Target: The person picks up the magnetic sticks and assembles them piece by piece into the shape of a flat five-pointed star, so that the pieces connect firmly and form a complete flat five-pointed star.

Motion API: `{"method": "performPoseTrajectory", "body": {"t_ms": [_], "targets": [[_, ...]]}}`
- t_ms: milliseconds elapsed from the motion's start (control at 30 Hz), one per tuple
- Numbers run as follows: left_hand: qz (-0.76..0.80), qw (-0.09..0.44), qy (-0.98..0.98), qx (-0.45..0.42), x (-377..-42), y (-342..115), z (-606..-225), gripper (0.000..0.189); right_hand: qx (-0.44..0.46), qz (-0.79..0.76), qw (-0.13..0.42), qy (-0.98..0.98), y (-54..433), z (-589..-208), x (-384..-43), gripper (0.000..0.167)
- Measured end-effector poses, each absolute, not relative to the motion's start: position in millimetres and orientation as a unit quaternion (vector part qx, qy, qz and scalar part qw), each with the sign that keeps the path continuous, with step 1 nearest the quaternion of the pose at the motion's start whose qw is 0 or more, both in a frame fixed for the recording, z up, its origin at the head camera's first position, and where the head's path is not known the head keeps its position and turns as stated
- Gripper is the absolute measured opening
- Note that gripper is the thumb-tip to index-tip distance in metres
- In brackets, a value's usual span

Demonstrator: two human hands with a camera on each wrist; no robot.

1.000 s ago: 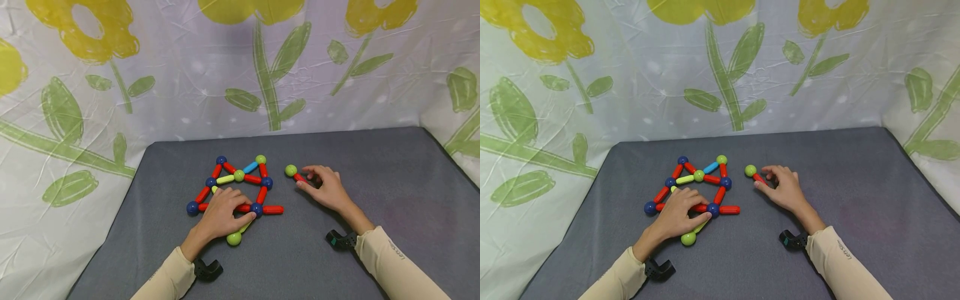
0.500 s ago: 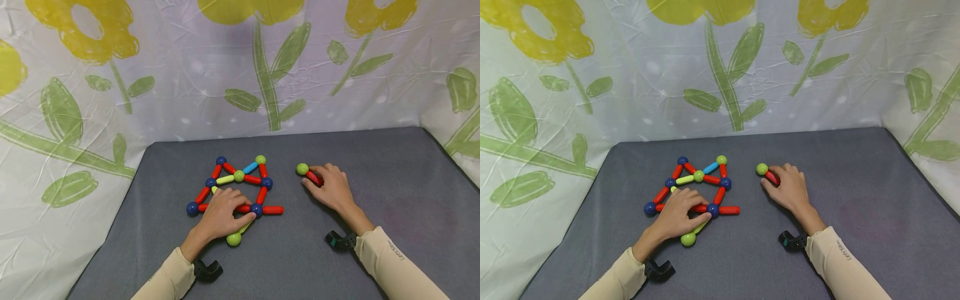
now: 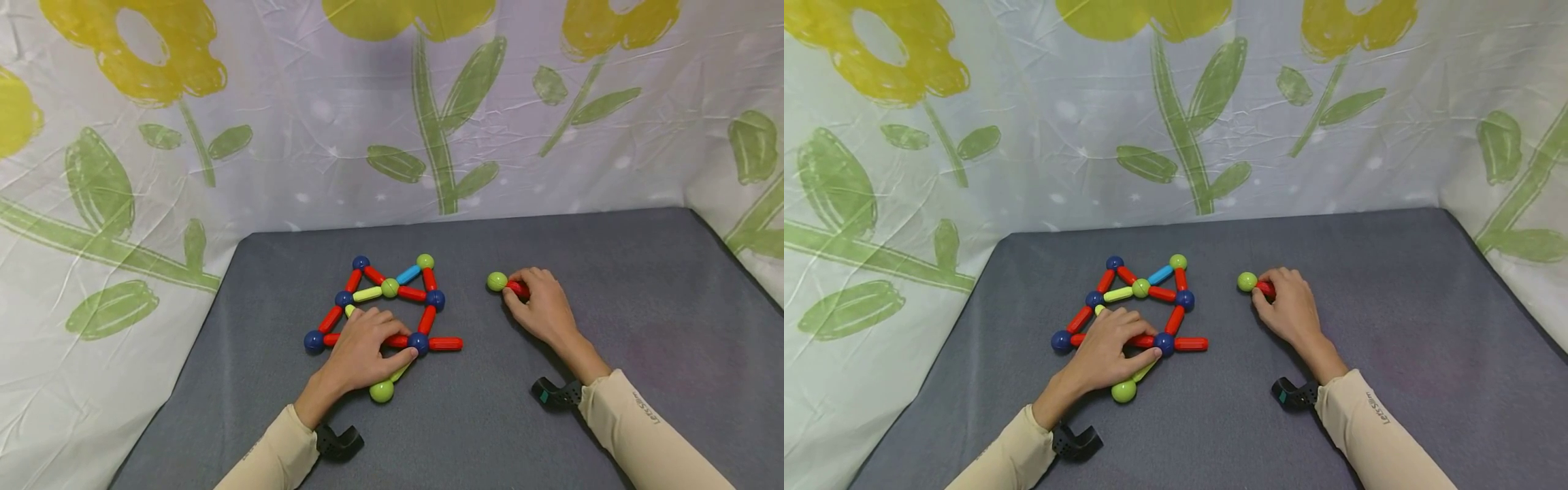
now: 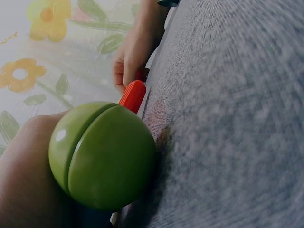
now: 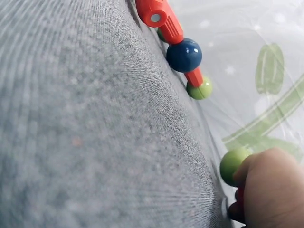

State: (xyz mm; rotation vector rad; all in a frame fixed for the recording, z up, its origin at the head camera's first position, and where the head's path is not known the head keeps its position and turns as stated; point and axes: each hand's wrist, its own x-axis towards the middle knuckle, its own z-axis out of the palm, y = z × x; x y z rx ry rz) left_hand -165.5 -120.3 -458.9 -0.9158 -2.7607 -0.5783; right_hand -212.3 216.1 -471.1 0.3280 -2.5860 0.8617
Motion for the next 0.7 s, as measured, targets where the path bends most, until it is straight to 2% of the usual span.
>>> {"method": "performPoseTrajectory", "body": {"t_ms": [167,700], "targets": [[-0.195,0.090,-0.927,-0.308,-165.3,-119.9,-459.1,0.030,0.111,0.299,0.171,-0.932,216.8,-468.5,-212.6,0.017],[-0.193,0.087,-0.928,-0.306,-164.4,-119.6,-457.1,0.030,0.108,0.280,0.171,-0.938,217.5,-468.3,-211.9,0.009]]}}
